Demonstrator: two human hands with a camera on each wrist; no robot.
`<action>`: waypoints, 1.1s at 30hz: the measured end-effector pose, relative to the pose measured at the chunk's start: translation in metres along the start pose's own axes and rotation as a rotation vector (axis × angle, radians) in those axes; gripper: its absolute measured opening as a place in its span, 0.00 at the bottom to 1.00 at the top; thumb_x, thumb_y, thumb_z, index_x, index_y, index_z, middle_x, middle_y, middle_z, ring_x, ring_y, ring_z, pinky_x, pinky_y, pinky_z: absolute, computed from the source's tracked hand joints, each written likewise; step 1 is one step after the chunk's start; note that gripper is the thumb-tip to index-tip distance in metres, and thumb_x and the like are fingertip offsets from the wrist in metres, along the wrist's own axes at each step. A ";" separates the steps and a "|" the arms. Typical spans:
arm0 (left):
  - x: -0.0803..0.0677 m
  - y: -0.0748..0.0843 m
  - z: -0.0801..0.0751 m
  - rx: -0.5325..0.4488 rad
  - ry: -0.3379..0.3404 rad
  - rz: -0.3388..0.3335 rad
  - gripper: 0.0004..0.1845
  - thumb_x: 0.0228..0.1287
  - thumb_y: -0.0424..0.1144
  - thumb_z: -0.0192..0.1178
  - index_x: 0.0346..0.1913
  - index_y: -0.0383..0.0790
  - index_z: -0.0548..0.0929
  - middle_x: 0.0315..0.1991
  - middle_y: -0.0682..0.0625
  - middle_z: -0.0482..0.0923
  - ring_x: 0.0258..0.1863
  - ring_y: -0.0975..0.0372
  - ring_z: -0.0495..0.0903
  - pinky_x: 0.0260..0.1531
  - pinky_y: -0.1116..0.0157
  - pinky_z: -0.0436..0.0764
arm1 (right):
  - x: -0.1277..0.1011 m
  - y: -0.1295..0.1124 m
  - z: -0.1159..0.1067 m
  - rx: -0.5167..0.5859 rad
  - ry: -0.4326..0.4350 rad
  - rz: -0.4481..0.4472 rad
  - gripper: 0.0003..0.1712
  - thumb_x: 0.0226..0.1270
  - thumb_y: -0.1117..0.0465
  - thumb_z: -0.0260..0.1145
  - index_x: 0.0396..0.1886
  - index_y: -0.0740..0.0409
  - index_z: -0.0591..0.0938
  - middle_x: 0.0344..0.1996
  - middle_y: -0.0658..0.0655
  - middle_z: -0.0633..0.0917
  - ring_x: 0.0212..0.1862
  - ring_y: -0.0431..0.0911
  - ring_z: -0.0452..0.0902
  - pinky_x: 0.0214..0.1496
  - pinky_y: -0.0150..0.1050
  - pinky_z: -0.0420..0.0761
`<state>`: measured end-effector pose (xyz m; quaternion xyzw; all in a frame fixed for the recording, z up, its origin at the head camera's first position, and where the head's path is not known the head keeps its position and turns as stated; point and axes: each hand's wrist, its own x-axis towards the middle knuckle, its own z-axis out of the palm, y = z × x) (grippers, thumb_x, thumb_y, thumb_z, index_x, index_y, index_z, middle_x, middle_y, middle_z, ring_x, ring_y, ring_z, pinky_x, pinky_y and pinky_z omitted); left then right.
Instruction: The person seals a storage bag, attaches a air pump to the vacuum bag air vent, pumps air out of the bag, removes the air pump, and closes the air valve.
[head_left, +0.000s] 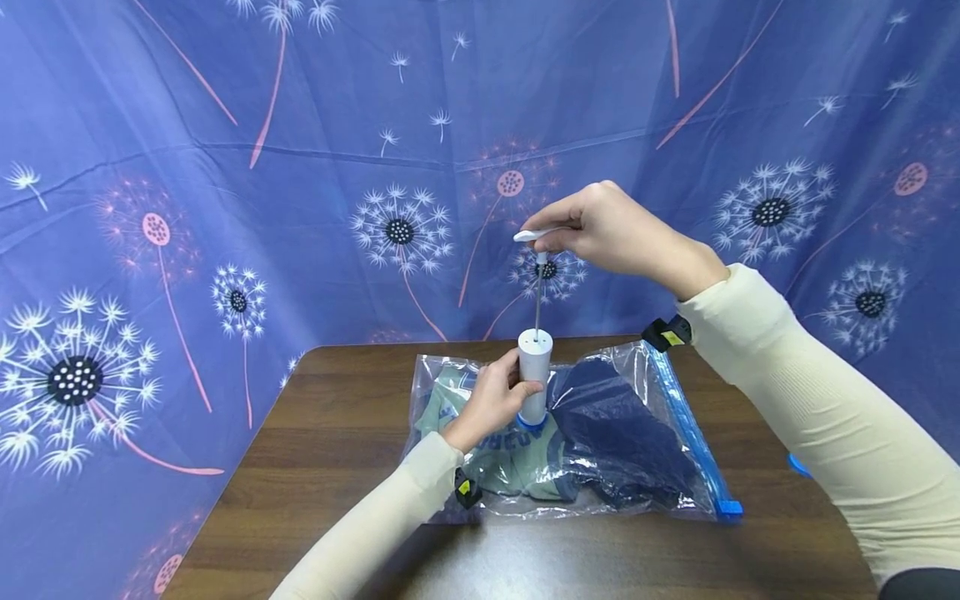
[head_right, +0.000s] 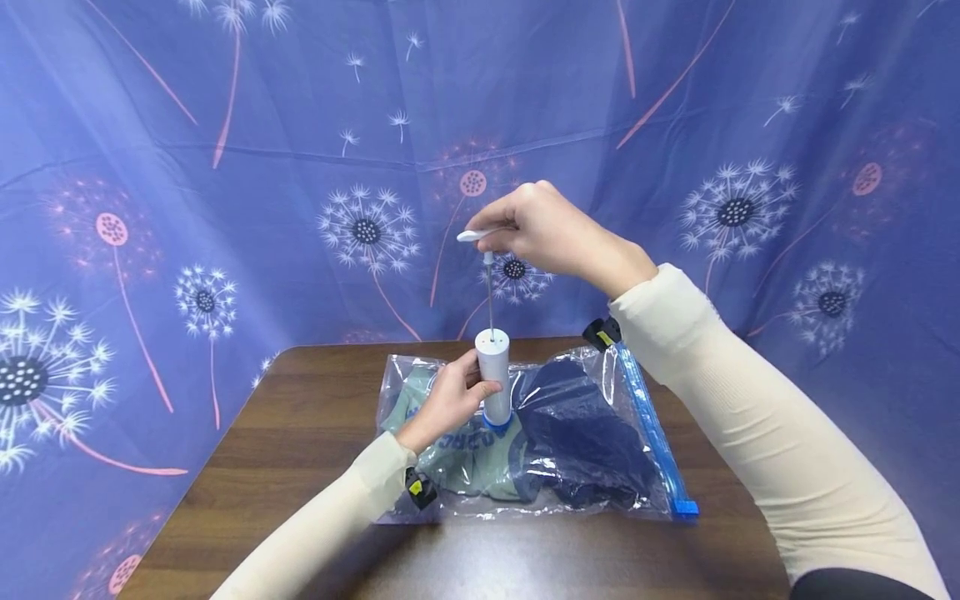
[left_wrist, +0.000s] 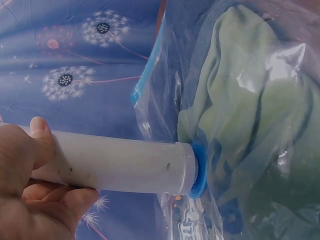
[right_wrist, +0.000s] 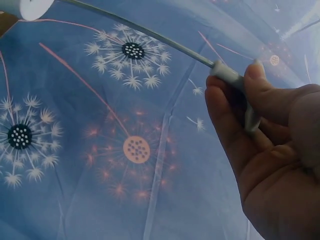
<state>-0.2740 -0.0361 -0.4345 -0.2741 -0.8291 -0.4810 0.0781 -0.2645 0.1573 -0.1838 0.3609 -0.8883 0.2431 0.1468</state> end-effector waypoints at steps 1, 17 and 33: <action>0.000 0.000 0.000 -0.004 -0.001 0.002 0.22 0.68 0.34 0.69 0.62 0.35 0.79 0.56 0.38 0.86 0.54 0.52 0.87 0.52 0.62 0.87 | 0.000 0.002 0.002 0.002 0.000 -0.010 0.15 0.70 0.66 0.70 0.55 0.58 0.89 0.46 0.56 0.92 0.43 0.46 0.90 0.41 0.38 0.86; 0.001 0.003 -0.005 -0.030 -0.027 -0.023 0.23 0.69 0.35 0.68 0.64 0.35 0.78 0.57 0.39 0.85 0.56 0.54 0.86 0.53 0.63 0.86 | -0.016 0.037 0.068 0.062 -0.157 -0.090 0.13 0.67 0.65 0.73 0.50 0.61 0.90 0.43 0.58 0.92 0.41 0.47 0.91 0.41 0.42 0.89; 0.002 -0.002 -0.005 -0.019 -0.022 0.002 0.25 0.68 0.35 0.69 0.65 0.33 0.77 0.56 0.39 0.86 0.55 0.54 0.87 0.51 0.66 0.86 | -0.026 0.049 0.096 0.087 -0.153 -0.084 0.13 0.67 0.67 0.72 0.51 0.62 0.90 0.46 0.60 0.91 0.44 0.50 0.90 0.45 0.43 0.89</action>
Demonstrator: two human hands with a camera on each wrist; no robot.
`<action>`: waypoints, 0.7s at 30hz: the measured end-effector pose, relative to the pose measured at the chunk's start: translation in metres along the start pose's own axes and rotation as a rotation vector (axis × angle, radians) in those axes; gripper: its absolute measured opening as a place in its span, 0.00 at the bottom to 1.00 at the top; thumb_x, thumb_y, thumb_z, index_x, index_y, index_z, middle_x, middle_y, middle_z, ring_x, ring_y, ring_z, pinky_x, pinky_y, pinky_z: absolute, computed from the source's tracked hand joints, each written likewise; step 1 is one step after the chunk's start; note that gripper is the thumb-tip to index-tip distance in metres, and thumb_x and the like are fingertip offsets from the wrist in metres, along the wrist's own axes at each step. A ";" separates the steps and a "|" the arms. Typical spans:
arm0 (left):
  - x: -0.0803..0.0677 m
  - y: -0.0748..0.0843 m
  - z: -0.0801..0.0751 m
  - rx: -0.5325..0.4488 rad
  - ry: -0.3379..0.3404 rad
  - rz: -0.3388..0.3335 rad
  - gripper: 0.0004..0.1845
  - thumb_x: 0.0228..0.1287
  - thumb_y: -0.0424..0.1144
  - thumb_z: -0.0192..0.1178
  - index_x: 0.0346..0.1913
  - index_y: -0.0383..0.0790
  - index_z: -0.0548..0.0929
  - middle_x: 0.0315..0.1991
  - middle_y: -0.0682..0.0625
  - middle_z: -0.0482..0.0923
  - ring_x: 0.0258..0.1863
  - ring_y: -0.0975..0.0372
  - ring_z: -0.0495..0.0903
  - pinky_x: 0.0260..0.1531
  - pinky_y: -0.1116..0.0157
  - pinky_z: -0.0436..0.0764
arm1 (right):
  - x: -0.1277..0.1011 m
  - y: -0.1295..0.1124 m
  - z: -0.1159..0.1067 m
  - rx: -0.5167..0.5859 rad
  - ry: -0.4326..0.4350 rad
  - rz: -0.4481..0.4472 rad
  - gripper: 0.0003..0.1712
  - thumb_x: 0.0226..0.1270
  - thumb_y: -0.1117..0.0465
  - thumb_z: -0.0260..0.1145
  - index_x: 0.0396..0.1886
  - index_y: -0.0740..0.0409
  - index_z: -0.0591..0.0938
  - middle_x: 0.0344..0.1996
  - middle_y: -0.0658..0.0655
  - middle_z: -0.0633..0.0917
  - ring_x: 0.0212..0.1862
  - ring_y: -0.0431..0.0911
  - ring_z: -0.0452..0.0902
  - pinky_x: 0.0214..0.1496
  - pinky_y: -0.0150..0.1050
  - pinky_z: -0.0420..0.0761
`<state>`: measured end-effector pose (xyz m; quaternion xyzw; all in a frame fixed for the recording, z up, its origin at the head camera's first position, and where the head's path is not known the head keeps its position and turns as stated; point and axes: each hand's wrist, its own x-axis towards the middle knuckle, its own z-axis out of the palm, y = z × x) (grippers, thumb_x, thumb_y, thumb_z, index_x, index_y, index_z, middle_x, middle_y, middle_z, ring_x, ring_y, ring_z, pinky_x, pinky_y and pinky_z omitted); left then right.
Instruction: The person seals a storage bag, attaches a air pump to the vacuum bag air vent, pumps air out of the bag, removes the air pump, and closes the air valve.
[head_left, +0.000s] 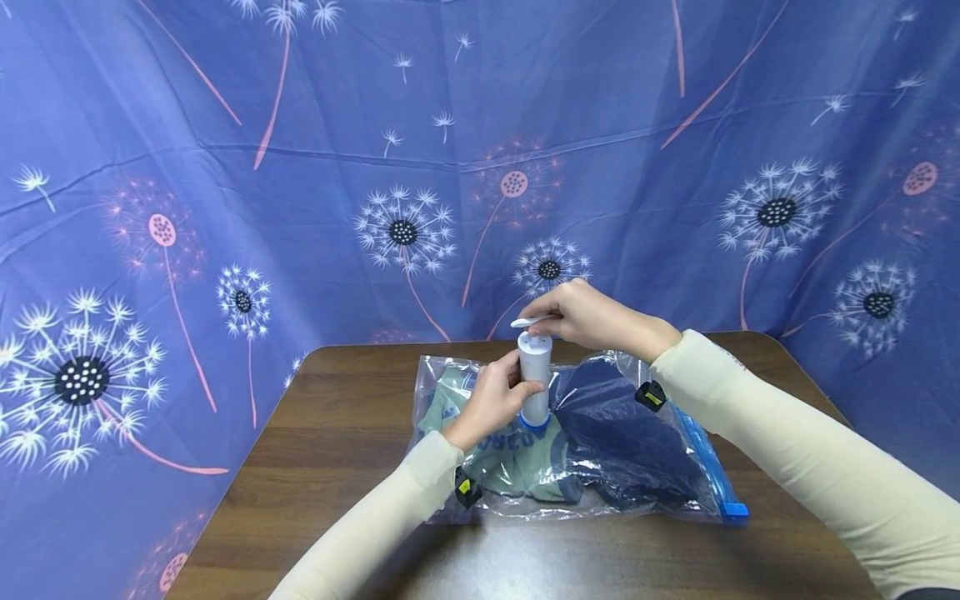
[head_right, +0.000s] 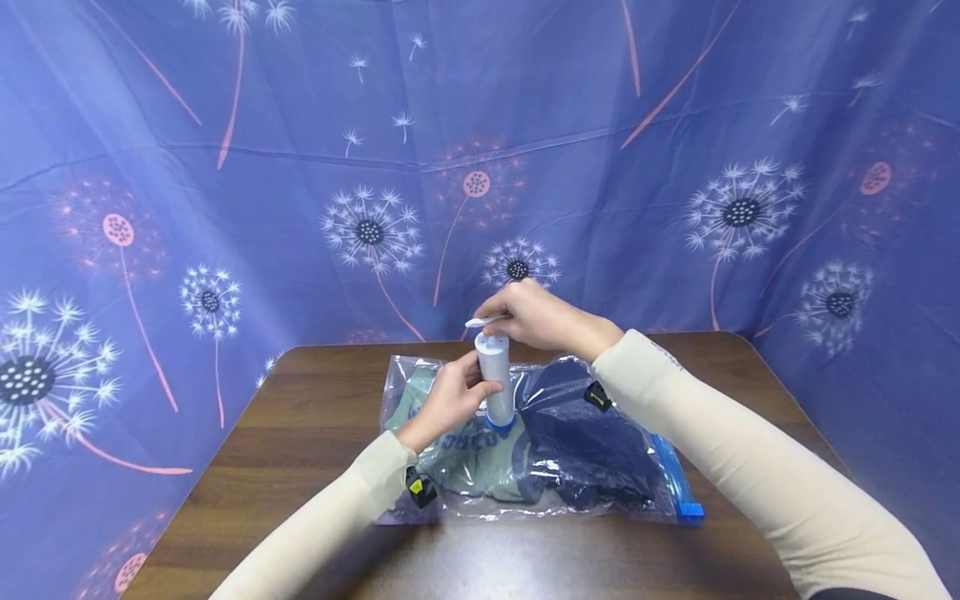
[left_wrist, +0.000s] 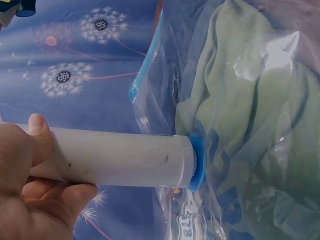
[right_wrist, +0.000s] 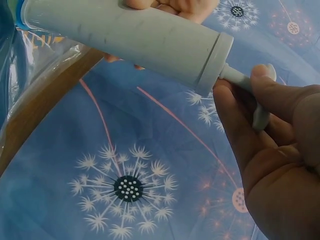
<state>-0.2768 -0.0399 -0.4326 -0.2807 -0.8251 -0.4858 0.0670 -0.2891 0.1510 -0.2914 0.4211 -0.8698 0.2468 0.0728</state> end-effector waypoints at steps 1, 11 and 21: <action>0.000 0.000 0.000 0.001 -0.001 0.000 0.25 0.68 0.35 0.69 0.65 0.33 0.77 0.56 0.39 0.86 0.55 0.54 0.87 0.51 0.66 0.86 | 0.000 0.000 0.000 0.002 -0.001 0.009 0.13 0.67 0.67 0.72 0.51 0.62 0.89 0.47 0.60 0.91 0.46 0.51 0.90 0.46 0.43 0.89; 0.000 0.000 0.000 0.018 0.007 0.023 0.25 0.66 0.35 0.70 0.65 0.34 0.77 0.55 0.40 0.86 0.54 0.54 0.88 0.50 0.65 0.86 | -0.001 -0.004 0.003 0.013 0.005 0.028 0.12 0.69 0.68 0.70 0.51 0.65 0.89 0.47 0.62 0.91 0.48 0.53 0.89 0.48 0.45 0.89; 0.000 -0.001 0.001 0.024 0.017 0.032 0.24 0.66 0.35 0.70 0.63 0.34 0.79 0.54 0.39 0.87 0.54 0.54 0.87 0.51 0.65 0.86 | 0.000 -0.012 -0.005 -0.031 0.030 0.032 0.12 0.70 0.69 0.68 0.51 0.66 0.88 0.42 0.60 0.92 0.36 0.45 0.88 0.37 0.39 0.87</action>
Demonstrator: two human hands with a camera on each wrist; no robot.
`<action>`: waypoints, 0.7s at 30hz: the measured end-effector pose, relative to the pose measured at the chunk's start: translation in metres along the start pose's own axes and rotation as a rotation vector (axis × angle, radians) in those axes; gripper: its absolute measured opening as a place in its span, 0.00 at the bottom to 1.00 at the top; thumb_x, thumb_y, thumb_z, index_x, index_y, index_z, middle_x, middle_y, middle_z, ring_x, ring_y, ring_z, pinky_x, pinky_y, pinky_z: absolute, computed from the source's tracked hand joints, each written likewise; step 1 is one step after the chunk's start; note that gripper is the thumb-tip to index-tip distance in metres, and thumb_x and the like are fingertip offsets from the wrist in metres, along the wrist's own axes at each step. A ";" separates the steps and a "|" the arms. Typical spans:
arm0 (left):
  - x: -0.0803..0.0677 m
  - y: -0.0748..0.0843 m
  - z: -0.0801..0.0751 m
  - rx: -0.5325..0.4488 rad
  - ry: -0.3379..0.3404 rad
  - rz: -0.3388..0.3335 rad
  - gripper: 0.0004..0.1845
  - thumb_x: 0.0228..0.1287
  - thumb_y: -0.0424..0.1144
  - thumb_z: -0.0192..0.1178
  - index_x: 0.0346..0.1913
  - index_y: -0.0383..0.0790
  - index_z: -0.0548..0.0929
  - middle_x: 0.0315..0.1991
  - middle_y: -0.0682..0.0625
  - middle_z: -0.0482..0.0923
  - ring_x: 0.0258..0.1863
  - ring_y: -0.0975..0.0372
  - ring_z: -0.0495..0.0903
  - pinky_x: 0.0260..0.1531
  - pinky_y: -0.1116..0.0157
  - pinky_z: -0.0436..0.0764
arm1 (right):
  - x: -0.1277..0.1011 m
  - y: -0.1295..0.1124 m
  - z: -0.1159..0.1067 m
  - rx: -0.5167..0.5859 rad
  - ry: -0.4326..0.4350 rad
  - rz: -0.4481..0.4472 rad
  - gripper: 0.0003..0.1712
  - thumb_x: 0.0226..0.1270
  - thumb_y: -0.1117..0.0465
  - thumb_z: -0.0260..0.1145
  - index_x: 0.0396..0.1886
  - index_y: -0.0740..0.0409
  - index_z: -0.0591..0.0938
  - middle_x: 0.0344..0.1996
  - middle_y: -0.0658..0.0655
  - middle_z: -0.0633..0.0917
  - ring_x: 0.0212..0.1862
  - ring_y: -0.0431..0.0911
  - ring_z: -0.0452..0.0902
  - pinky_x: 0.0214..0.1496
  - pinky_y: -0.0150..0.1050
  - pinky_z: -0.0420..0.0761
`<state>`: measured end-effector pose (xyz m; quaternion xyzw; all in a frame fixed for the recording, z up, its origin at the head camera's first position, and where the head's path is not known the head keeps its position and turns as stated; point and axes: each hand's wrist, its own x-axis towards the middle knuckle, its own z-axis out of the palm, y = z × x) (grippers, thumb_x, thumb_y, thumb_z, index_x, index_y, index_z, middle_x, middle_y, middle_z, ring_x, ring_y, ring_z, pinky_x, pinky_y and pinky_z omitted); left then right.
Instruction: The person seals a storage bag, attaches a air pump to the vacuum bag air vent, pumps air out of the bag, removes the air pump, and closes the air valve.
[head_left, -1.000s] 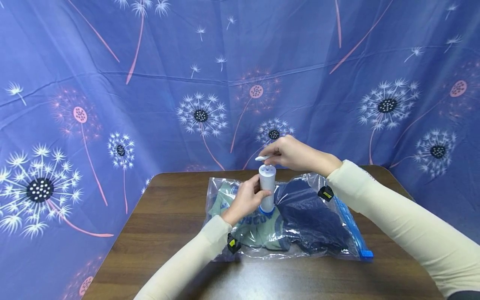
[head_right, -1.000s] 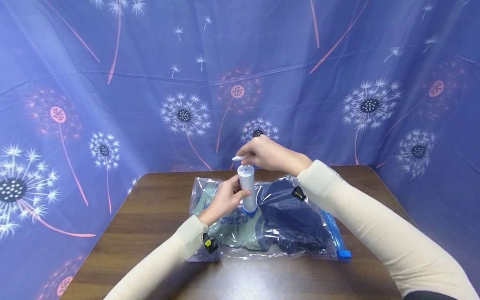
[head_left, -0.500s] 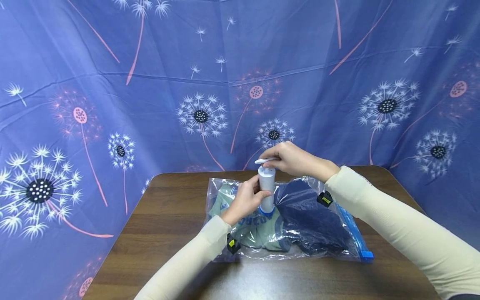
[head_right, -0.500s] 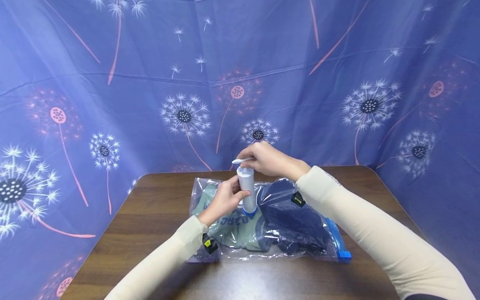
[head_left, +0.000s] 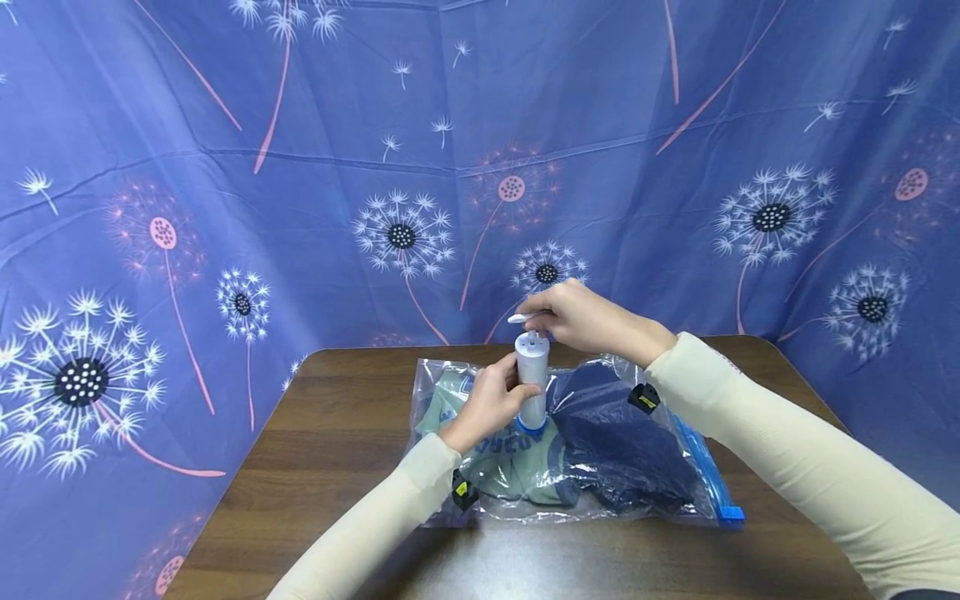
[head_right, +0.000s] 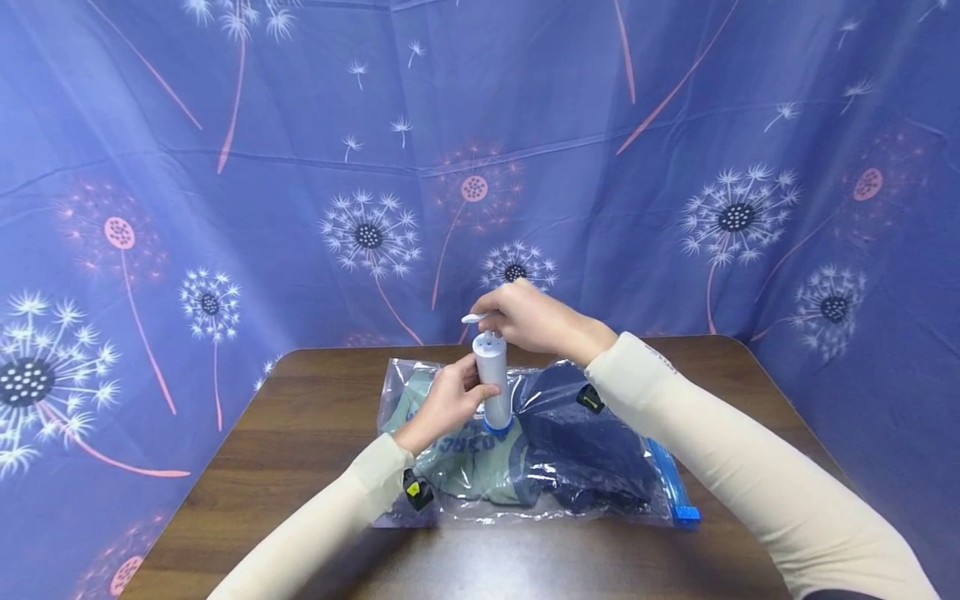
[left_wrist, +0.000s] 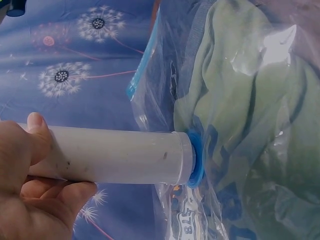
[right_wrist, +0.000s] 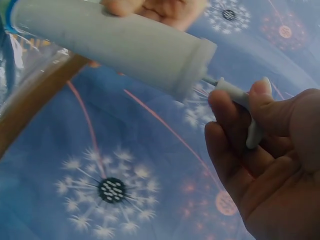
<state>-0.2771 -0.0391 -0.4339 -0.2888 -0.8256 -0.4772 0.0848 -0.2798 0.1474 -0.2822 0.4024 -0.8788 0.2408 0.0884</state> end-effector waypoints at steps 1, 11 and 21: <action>0.000 0.000 0.000 0.000 0.001 0.000 0.24 0.66 0.35 0.70 0.62 0.34 0.79 0.54 0.40 0.87 0.54 0.54 0.87 0.51 0.65 0.86 | 0.001 -0.001 -0.003 -0.001 0.005 0.003 0.12 0.71 0.69 0.68 0.51 0.65 0.89 0.40 0.59 0.92 0.32 0.43 0.86 0.34 0.37 0.86; -0.003 0.001 -0.004 0.005 0.011 -0.016 0.22 0.66 0.35 0.70 0.61 0.35 0.80 0.54 0.39 0.87 0.54 0.54 0.87 0.51 0.63 0.87 | 0.010 -0.016 -0.035 -0.011 0.141 -0.070 0.12 0.73 0.68 0.66 0.53 0.60 0.88 0.36 0.55 0.92 0.26 0.39 0.79 0.27 0.34 0.77; -0.003 0.002 -0.002 0.005 -0.001 -0.021 0.22 0.68 0.37 0.69 0.62 0.37 0.79 0.55 0.41 0.87 0.54 0.56 0.87 0.51 0.65 0.86 | 0.009 -0.016 -0.041 -0.021 0.211 -0.095 0.13 0.73 0.68 0.66 0.54 0.57 0.89 0.40 0.53 0.92 0.27 0.38 0.80 0.26 0.32 0.76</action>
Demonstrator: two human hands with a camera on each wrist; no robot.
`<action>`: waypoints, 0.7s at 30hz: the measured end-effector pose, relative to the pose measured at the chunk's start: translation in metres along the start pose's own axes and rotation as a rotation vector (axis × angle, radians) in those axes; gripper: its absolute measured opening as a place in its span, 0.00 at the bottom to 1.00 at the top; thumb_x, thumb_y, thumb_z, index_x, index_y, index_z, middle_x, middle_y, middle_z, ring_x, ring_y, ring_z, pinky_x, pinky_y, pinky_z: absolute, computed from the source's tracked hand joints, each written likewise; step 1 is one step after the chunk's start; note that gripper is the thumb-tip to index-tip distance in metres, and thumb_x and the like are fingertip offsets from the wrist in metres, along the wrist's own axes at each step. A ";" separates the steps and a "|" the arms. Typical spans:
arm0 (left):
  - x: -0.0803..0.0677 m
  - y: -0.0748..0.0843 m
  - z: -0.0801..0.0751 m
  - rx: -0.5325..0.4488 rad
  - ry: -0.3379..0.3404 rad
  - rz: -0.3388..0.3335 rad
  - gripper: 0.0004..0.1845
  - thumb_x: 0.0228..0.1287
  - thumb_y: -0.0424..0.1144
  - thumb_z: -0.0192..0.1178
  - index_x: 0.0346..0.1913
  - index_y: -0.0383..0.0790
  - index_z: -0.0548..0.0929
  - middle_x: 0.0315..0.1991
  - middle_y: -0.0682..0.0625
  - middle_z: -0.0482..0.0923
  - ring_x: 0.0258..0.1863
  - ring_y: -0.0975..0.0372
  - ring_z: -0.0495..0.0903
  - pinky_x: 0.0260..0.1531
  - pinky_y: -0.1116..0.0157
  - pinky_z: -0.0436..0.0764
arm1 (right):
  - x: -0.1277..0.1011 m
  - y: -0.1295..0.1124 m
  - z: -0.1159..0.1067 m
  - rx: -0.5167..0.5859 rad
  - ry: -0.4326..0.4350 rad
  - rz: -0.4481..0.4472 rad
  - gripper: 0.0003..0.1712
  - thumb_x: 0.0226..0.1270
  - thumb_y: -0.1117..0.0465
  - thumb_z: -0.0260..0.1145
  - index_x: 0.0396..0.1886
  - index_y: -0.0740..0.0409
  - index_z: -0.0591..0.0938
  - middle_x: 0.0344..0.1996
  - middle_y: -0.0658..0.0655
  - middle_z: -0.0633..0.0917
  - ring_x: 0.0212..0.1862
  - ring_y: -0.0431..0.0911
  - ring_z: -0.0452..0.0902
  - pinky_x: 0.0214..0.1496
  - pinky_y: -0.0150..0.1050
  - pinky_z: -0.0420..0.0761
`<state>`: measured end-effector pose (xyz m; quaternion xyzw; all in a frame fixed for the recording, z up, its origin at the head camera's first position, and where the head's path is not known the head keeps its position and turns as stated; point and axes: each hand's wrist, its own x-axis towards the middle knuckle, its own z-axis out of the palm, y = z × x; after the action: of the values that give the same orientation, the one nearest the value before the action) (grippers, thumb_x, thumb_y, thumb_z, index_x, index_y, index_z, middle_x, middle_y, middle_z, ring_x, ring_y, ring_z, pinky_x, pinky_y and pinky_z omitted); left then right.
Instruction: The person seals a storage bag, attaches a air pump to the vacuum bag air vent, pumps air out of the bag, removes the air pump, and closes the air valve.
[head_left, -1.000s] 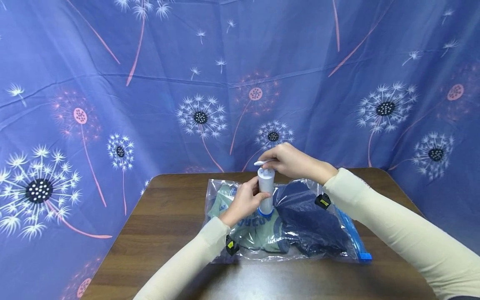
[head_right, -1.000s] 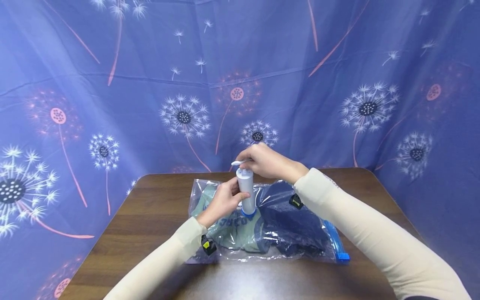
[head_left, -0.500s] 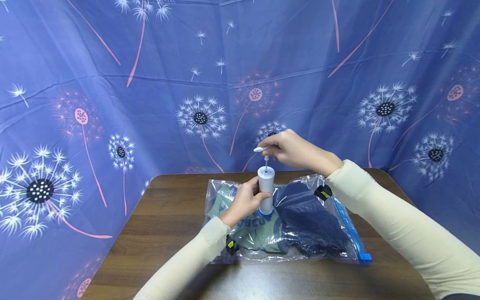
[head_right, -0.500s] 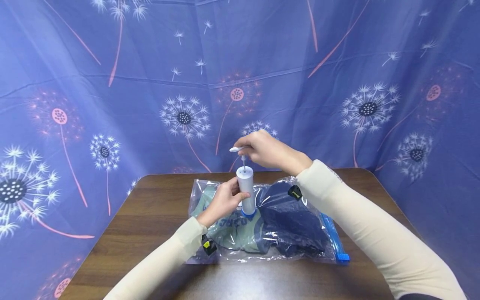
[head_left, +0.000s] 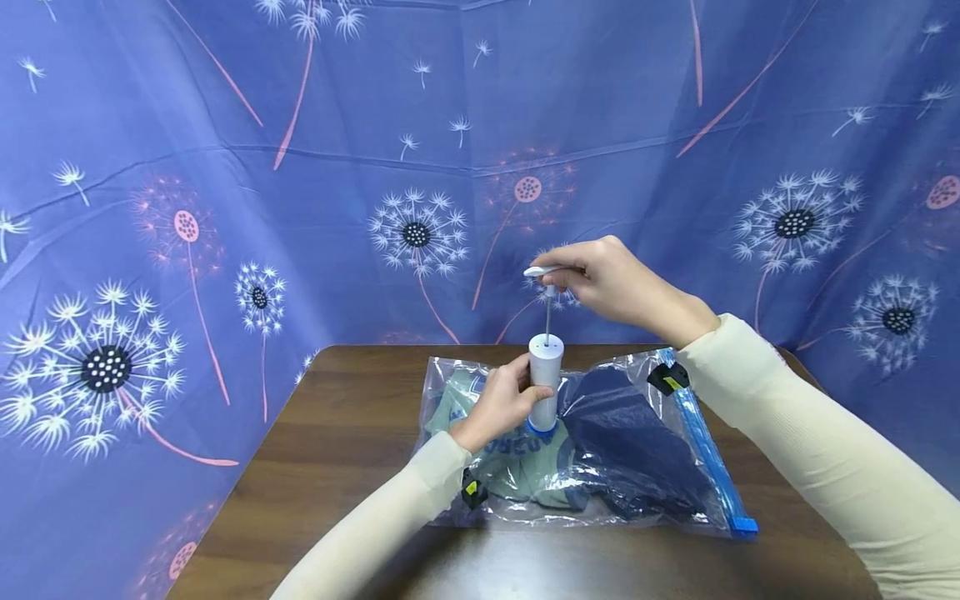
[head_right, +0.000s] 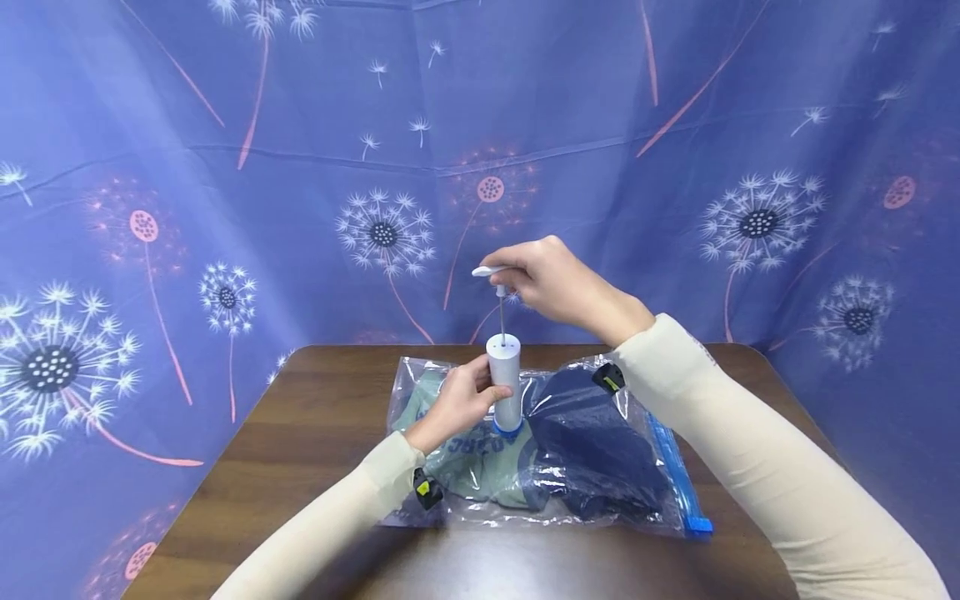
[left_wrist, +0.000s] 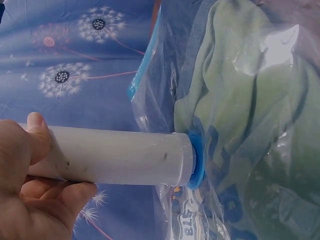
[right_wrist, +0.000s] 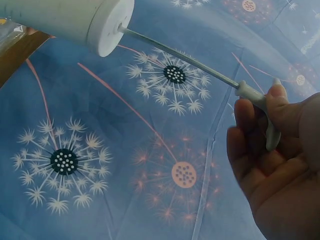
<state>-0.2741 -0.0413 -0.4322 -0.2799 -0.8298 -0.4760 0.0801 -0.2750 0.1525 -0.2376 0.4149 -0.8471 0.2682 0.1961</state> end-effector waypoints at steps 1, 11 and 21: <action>0.000 0.001 0.001 -0.003 -0.005 0.001 0.22 0.68 0.37 0.69 0.62 0.37 0.79 0.55 0.41 0.86 0.54 0.56 0.87 0.51 0.65 0.86 | -0.002 0.001 0.000 -0.002 0.003 0.001 0.14 0.73 0.68 0.66 0.54 0.58 0.89 0.41 0.54 0.92 0.27 0.38 0.81 0.26 0.32 0.75; 0.001 0.001 0.001 0.011 0.001 0.007 0.23 0.67 0.37 0.69 0.63 0.36 0.79 0.54 0.41 0.87 0.53 0.56 0.88 0.50 0.65 0.86 | -0.009 0.007 0.015 0.006 -0.107 0.054 0.15 0.71 0.67 0.68 0.55 0.63 0.88 0.42 0.59 0.92 0.37 0.45 0.90 0.38 0.40 0.87; 0.003 -0.002 0.001 0.022 -0.003 0.014 0.24 0.67 0.37 0.69 0.63 0.36 0.78 0.54 0.41 0.87 0.53 0.55 0.88 0.50 0.66 0.86 | -0.017 0.017 0.038 -0.003 -0.231 0.097 0.13 0.69 0.67 0.70 0.52 0.65 0.88 0.48 0.63 0.90 0.49 0.54 0.89 0.48 0.47 0.89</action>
<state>-0.2779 -0.0403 -0.4326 -0.2855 -0.8331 -0.4659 0.0855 -0.2831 0.1479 -0.2816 0.4012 -0.8835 0.2264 0.0848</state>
